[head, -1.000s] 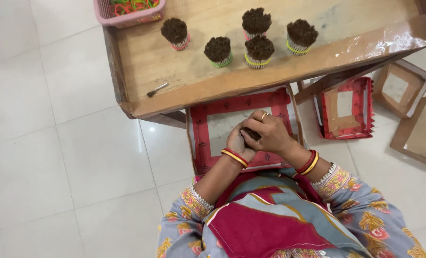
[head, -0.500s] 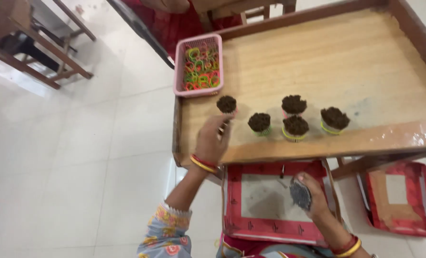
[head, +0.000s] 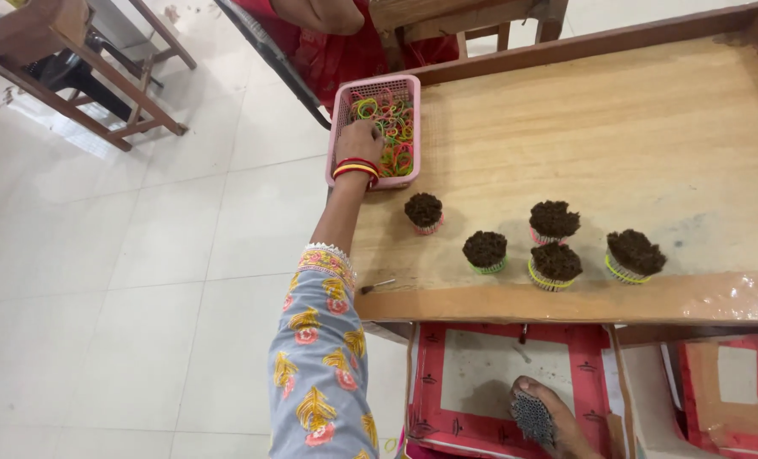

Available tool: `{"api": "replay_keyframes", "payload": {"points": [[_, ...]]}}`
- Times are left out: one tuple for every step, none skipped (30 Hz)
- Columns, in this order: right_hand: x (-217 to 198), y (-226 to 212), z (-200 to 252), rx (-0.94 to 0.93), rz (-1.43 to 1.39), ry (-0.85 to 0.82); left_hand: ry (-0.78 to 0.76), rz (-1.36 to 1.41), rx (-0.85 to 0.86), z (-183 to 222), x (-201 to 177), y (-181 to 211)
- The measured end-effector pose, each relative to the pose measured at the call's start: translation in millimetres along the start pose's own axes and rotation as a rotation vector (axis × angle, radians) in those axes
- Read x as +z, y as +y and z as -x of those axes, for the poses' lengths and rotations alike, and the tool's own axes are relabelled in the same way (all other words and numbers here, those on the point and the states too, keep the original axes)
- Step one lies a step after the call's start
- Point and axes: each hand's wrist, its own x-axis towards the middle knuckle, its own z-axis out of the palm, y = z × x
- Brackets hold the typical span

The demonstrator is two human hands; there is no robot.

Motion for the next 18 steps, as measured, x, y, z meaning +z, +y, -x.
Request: {"api": "replay_keyframes", "payload": {"points": [[-1, 1, -1, 0.005, -0.003, 0.005, -0.007, 0.000, -0.002, 2, -7, 2], [-1, 1, -1, 0.002, -0.010, -0.023, 0.043, 0.022, 0.005, 4, -17, 4], [-1, 2, -1, -0.002, -0.017, -0.051, 0.093, 0.044, 0.012, 6, -27, 6], [0, 1, -1, -0.002, -0.020, -0.050, 0.090, 0.044, 0.014, 7, -30, 5], [2, 0, 0, 0.020, 0.009, -0.058, 0.158, 0.139, 0.041, 9, -34, 5], [3, 2, 4, 0.045, 0.034, -0.062, 0.221, 0.236, 0.068, 13, -37, 4], [5, 2, 8, 0.047, 0.028, -0.056, 0.213, 0.237, 0.068, 25, -46, 14], [6, 2, 9, 0.031, 0.015, -0.053, 0.226, 0.377, 0.054, 33, -54, 25], [6, 1, 10, 0.015, 0.002, -0.050, 0.237, 0.518, 0.038, 42, -61, 36], [15, -7, 14, 0.017, -0.011, -0.035, 0.218, 0.523, 0.038, 59, -62, 47], [22, -16, 15, -0.073, -0.106, -0.152, 0.082, 0.735, 0.039, 76, -62, 56], [26, -16, 26, -0.146, -0.209, -0.253, -0.075, 0.946, 0.016, 103, -58, 63], [44, -34, 40, -0.131, -0.229, -0.220, -0.111, 0.950, -0.007, 145, -60, 82], [59, -56, 51, -0.191, -0.247, -0.358, -0.215, 1.042, -0.003, 181, -61, 105], [74, -78, 59, -0.257, -0.262, -0.494, -0.319, 1.135, -0.001, 218, -66, 128], [87, -88, 70, -0.260, -0.278, -0.454, -0.358, 1.149, -0.016, 255, -50, 134], [100, -100, 80, -0.303, -0.280, -0.460, -0.569, 1.196, -0.144, 293, -37, 141], [114, -115, 83, -0.349, -0.278, -0.476, -0.773, 1.226, -0.267, 327, -27, 146]]}}
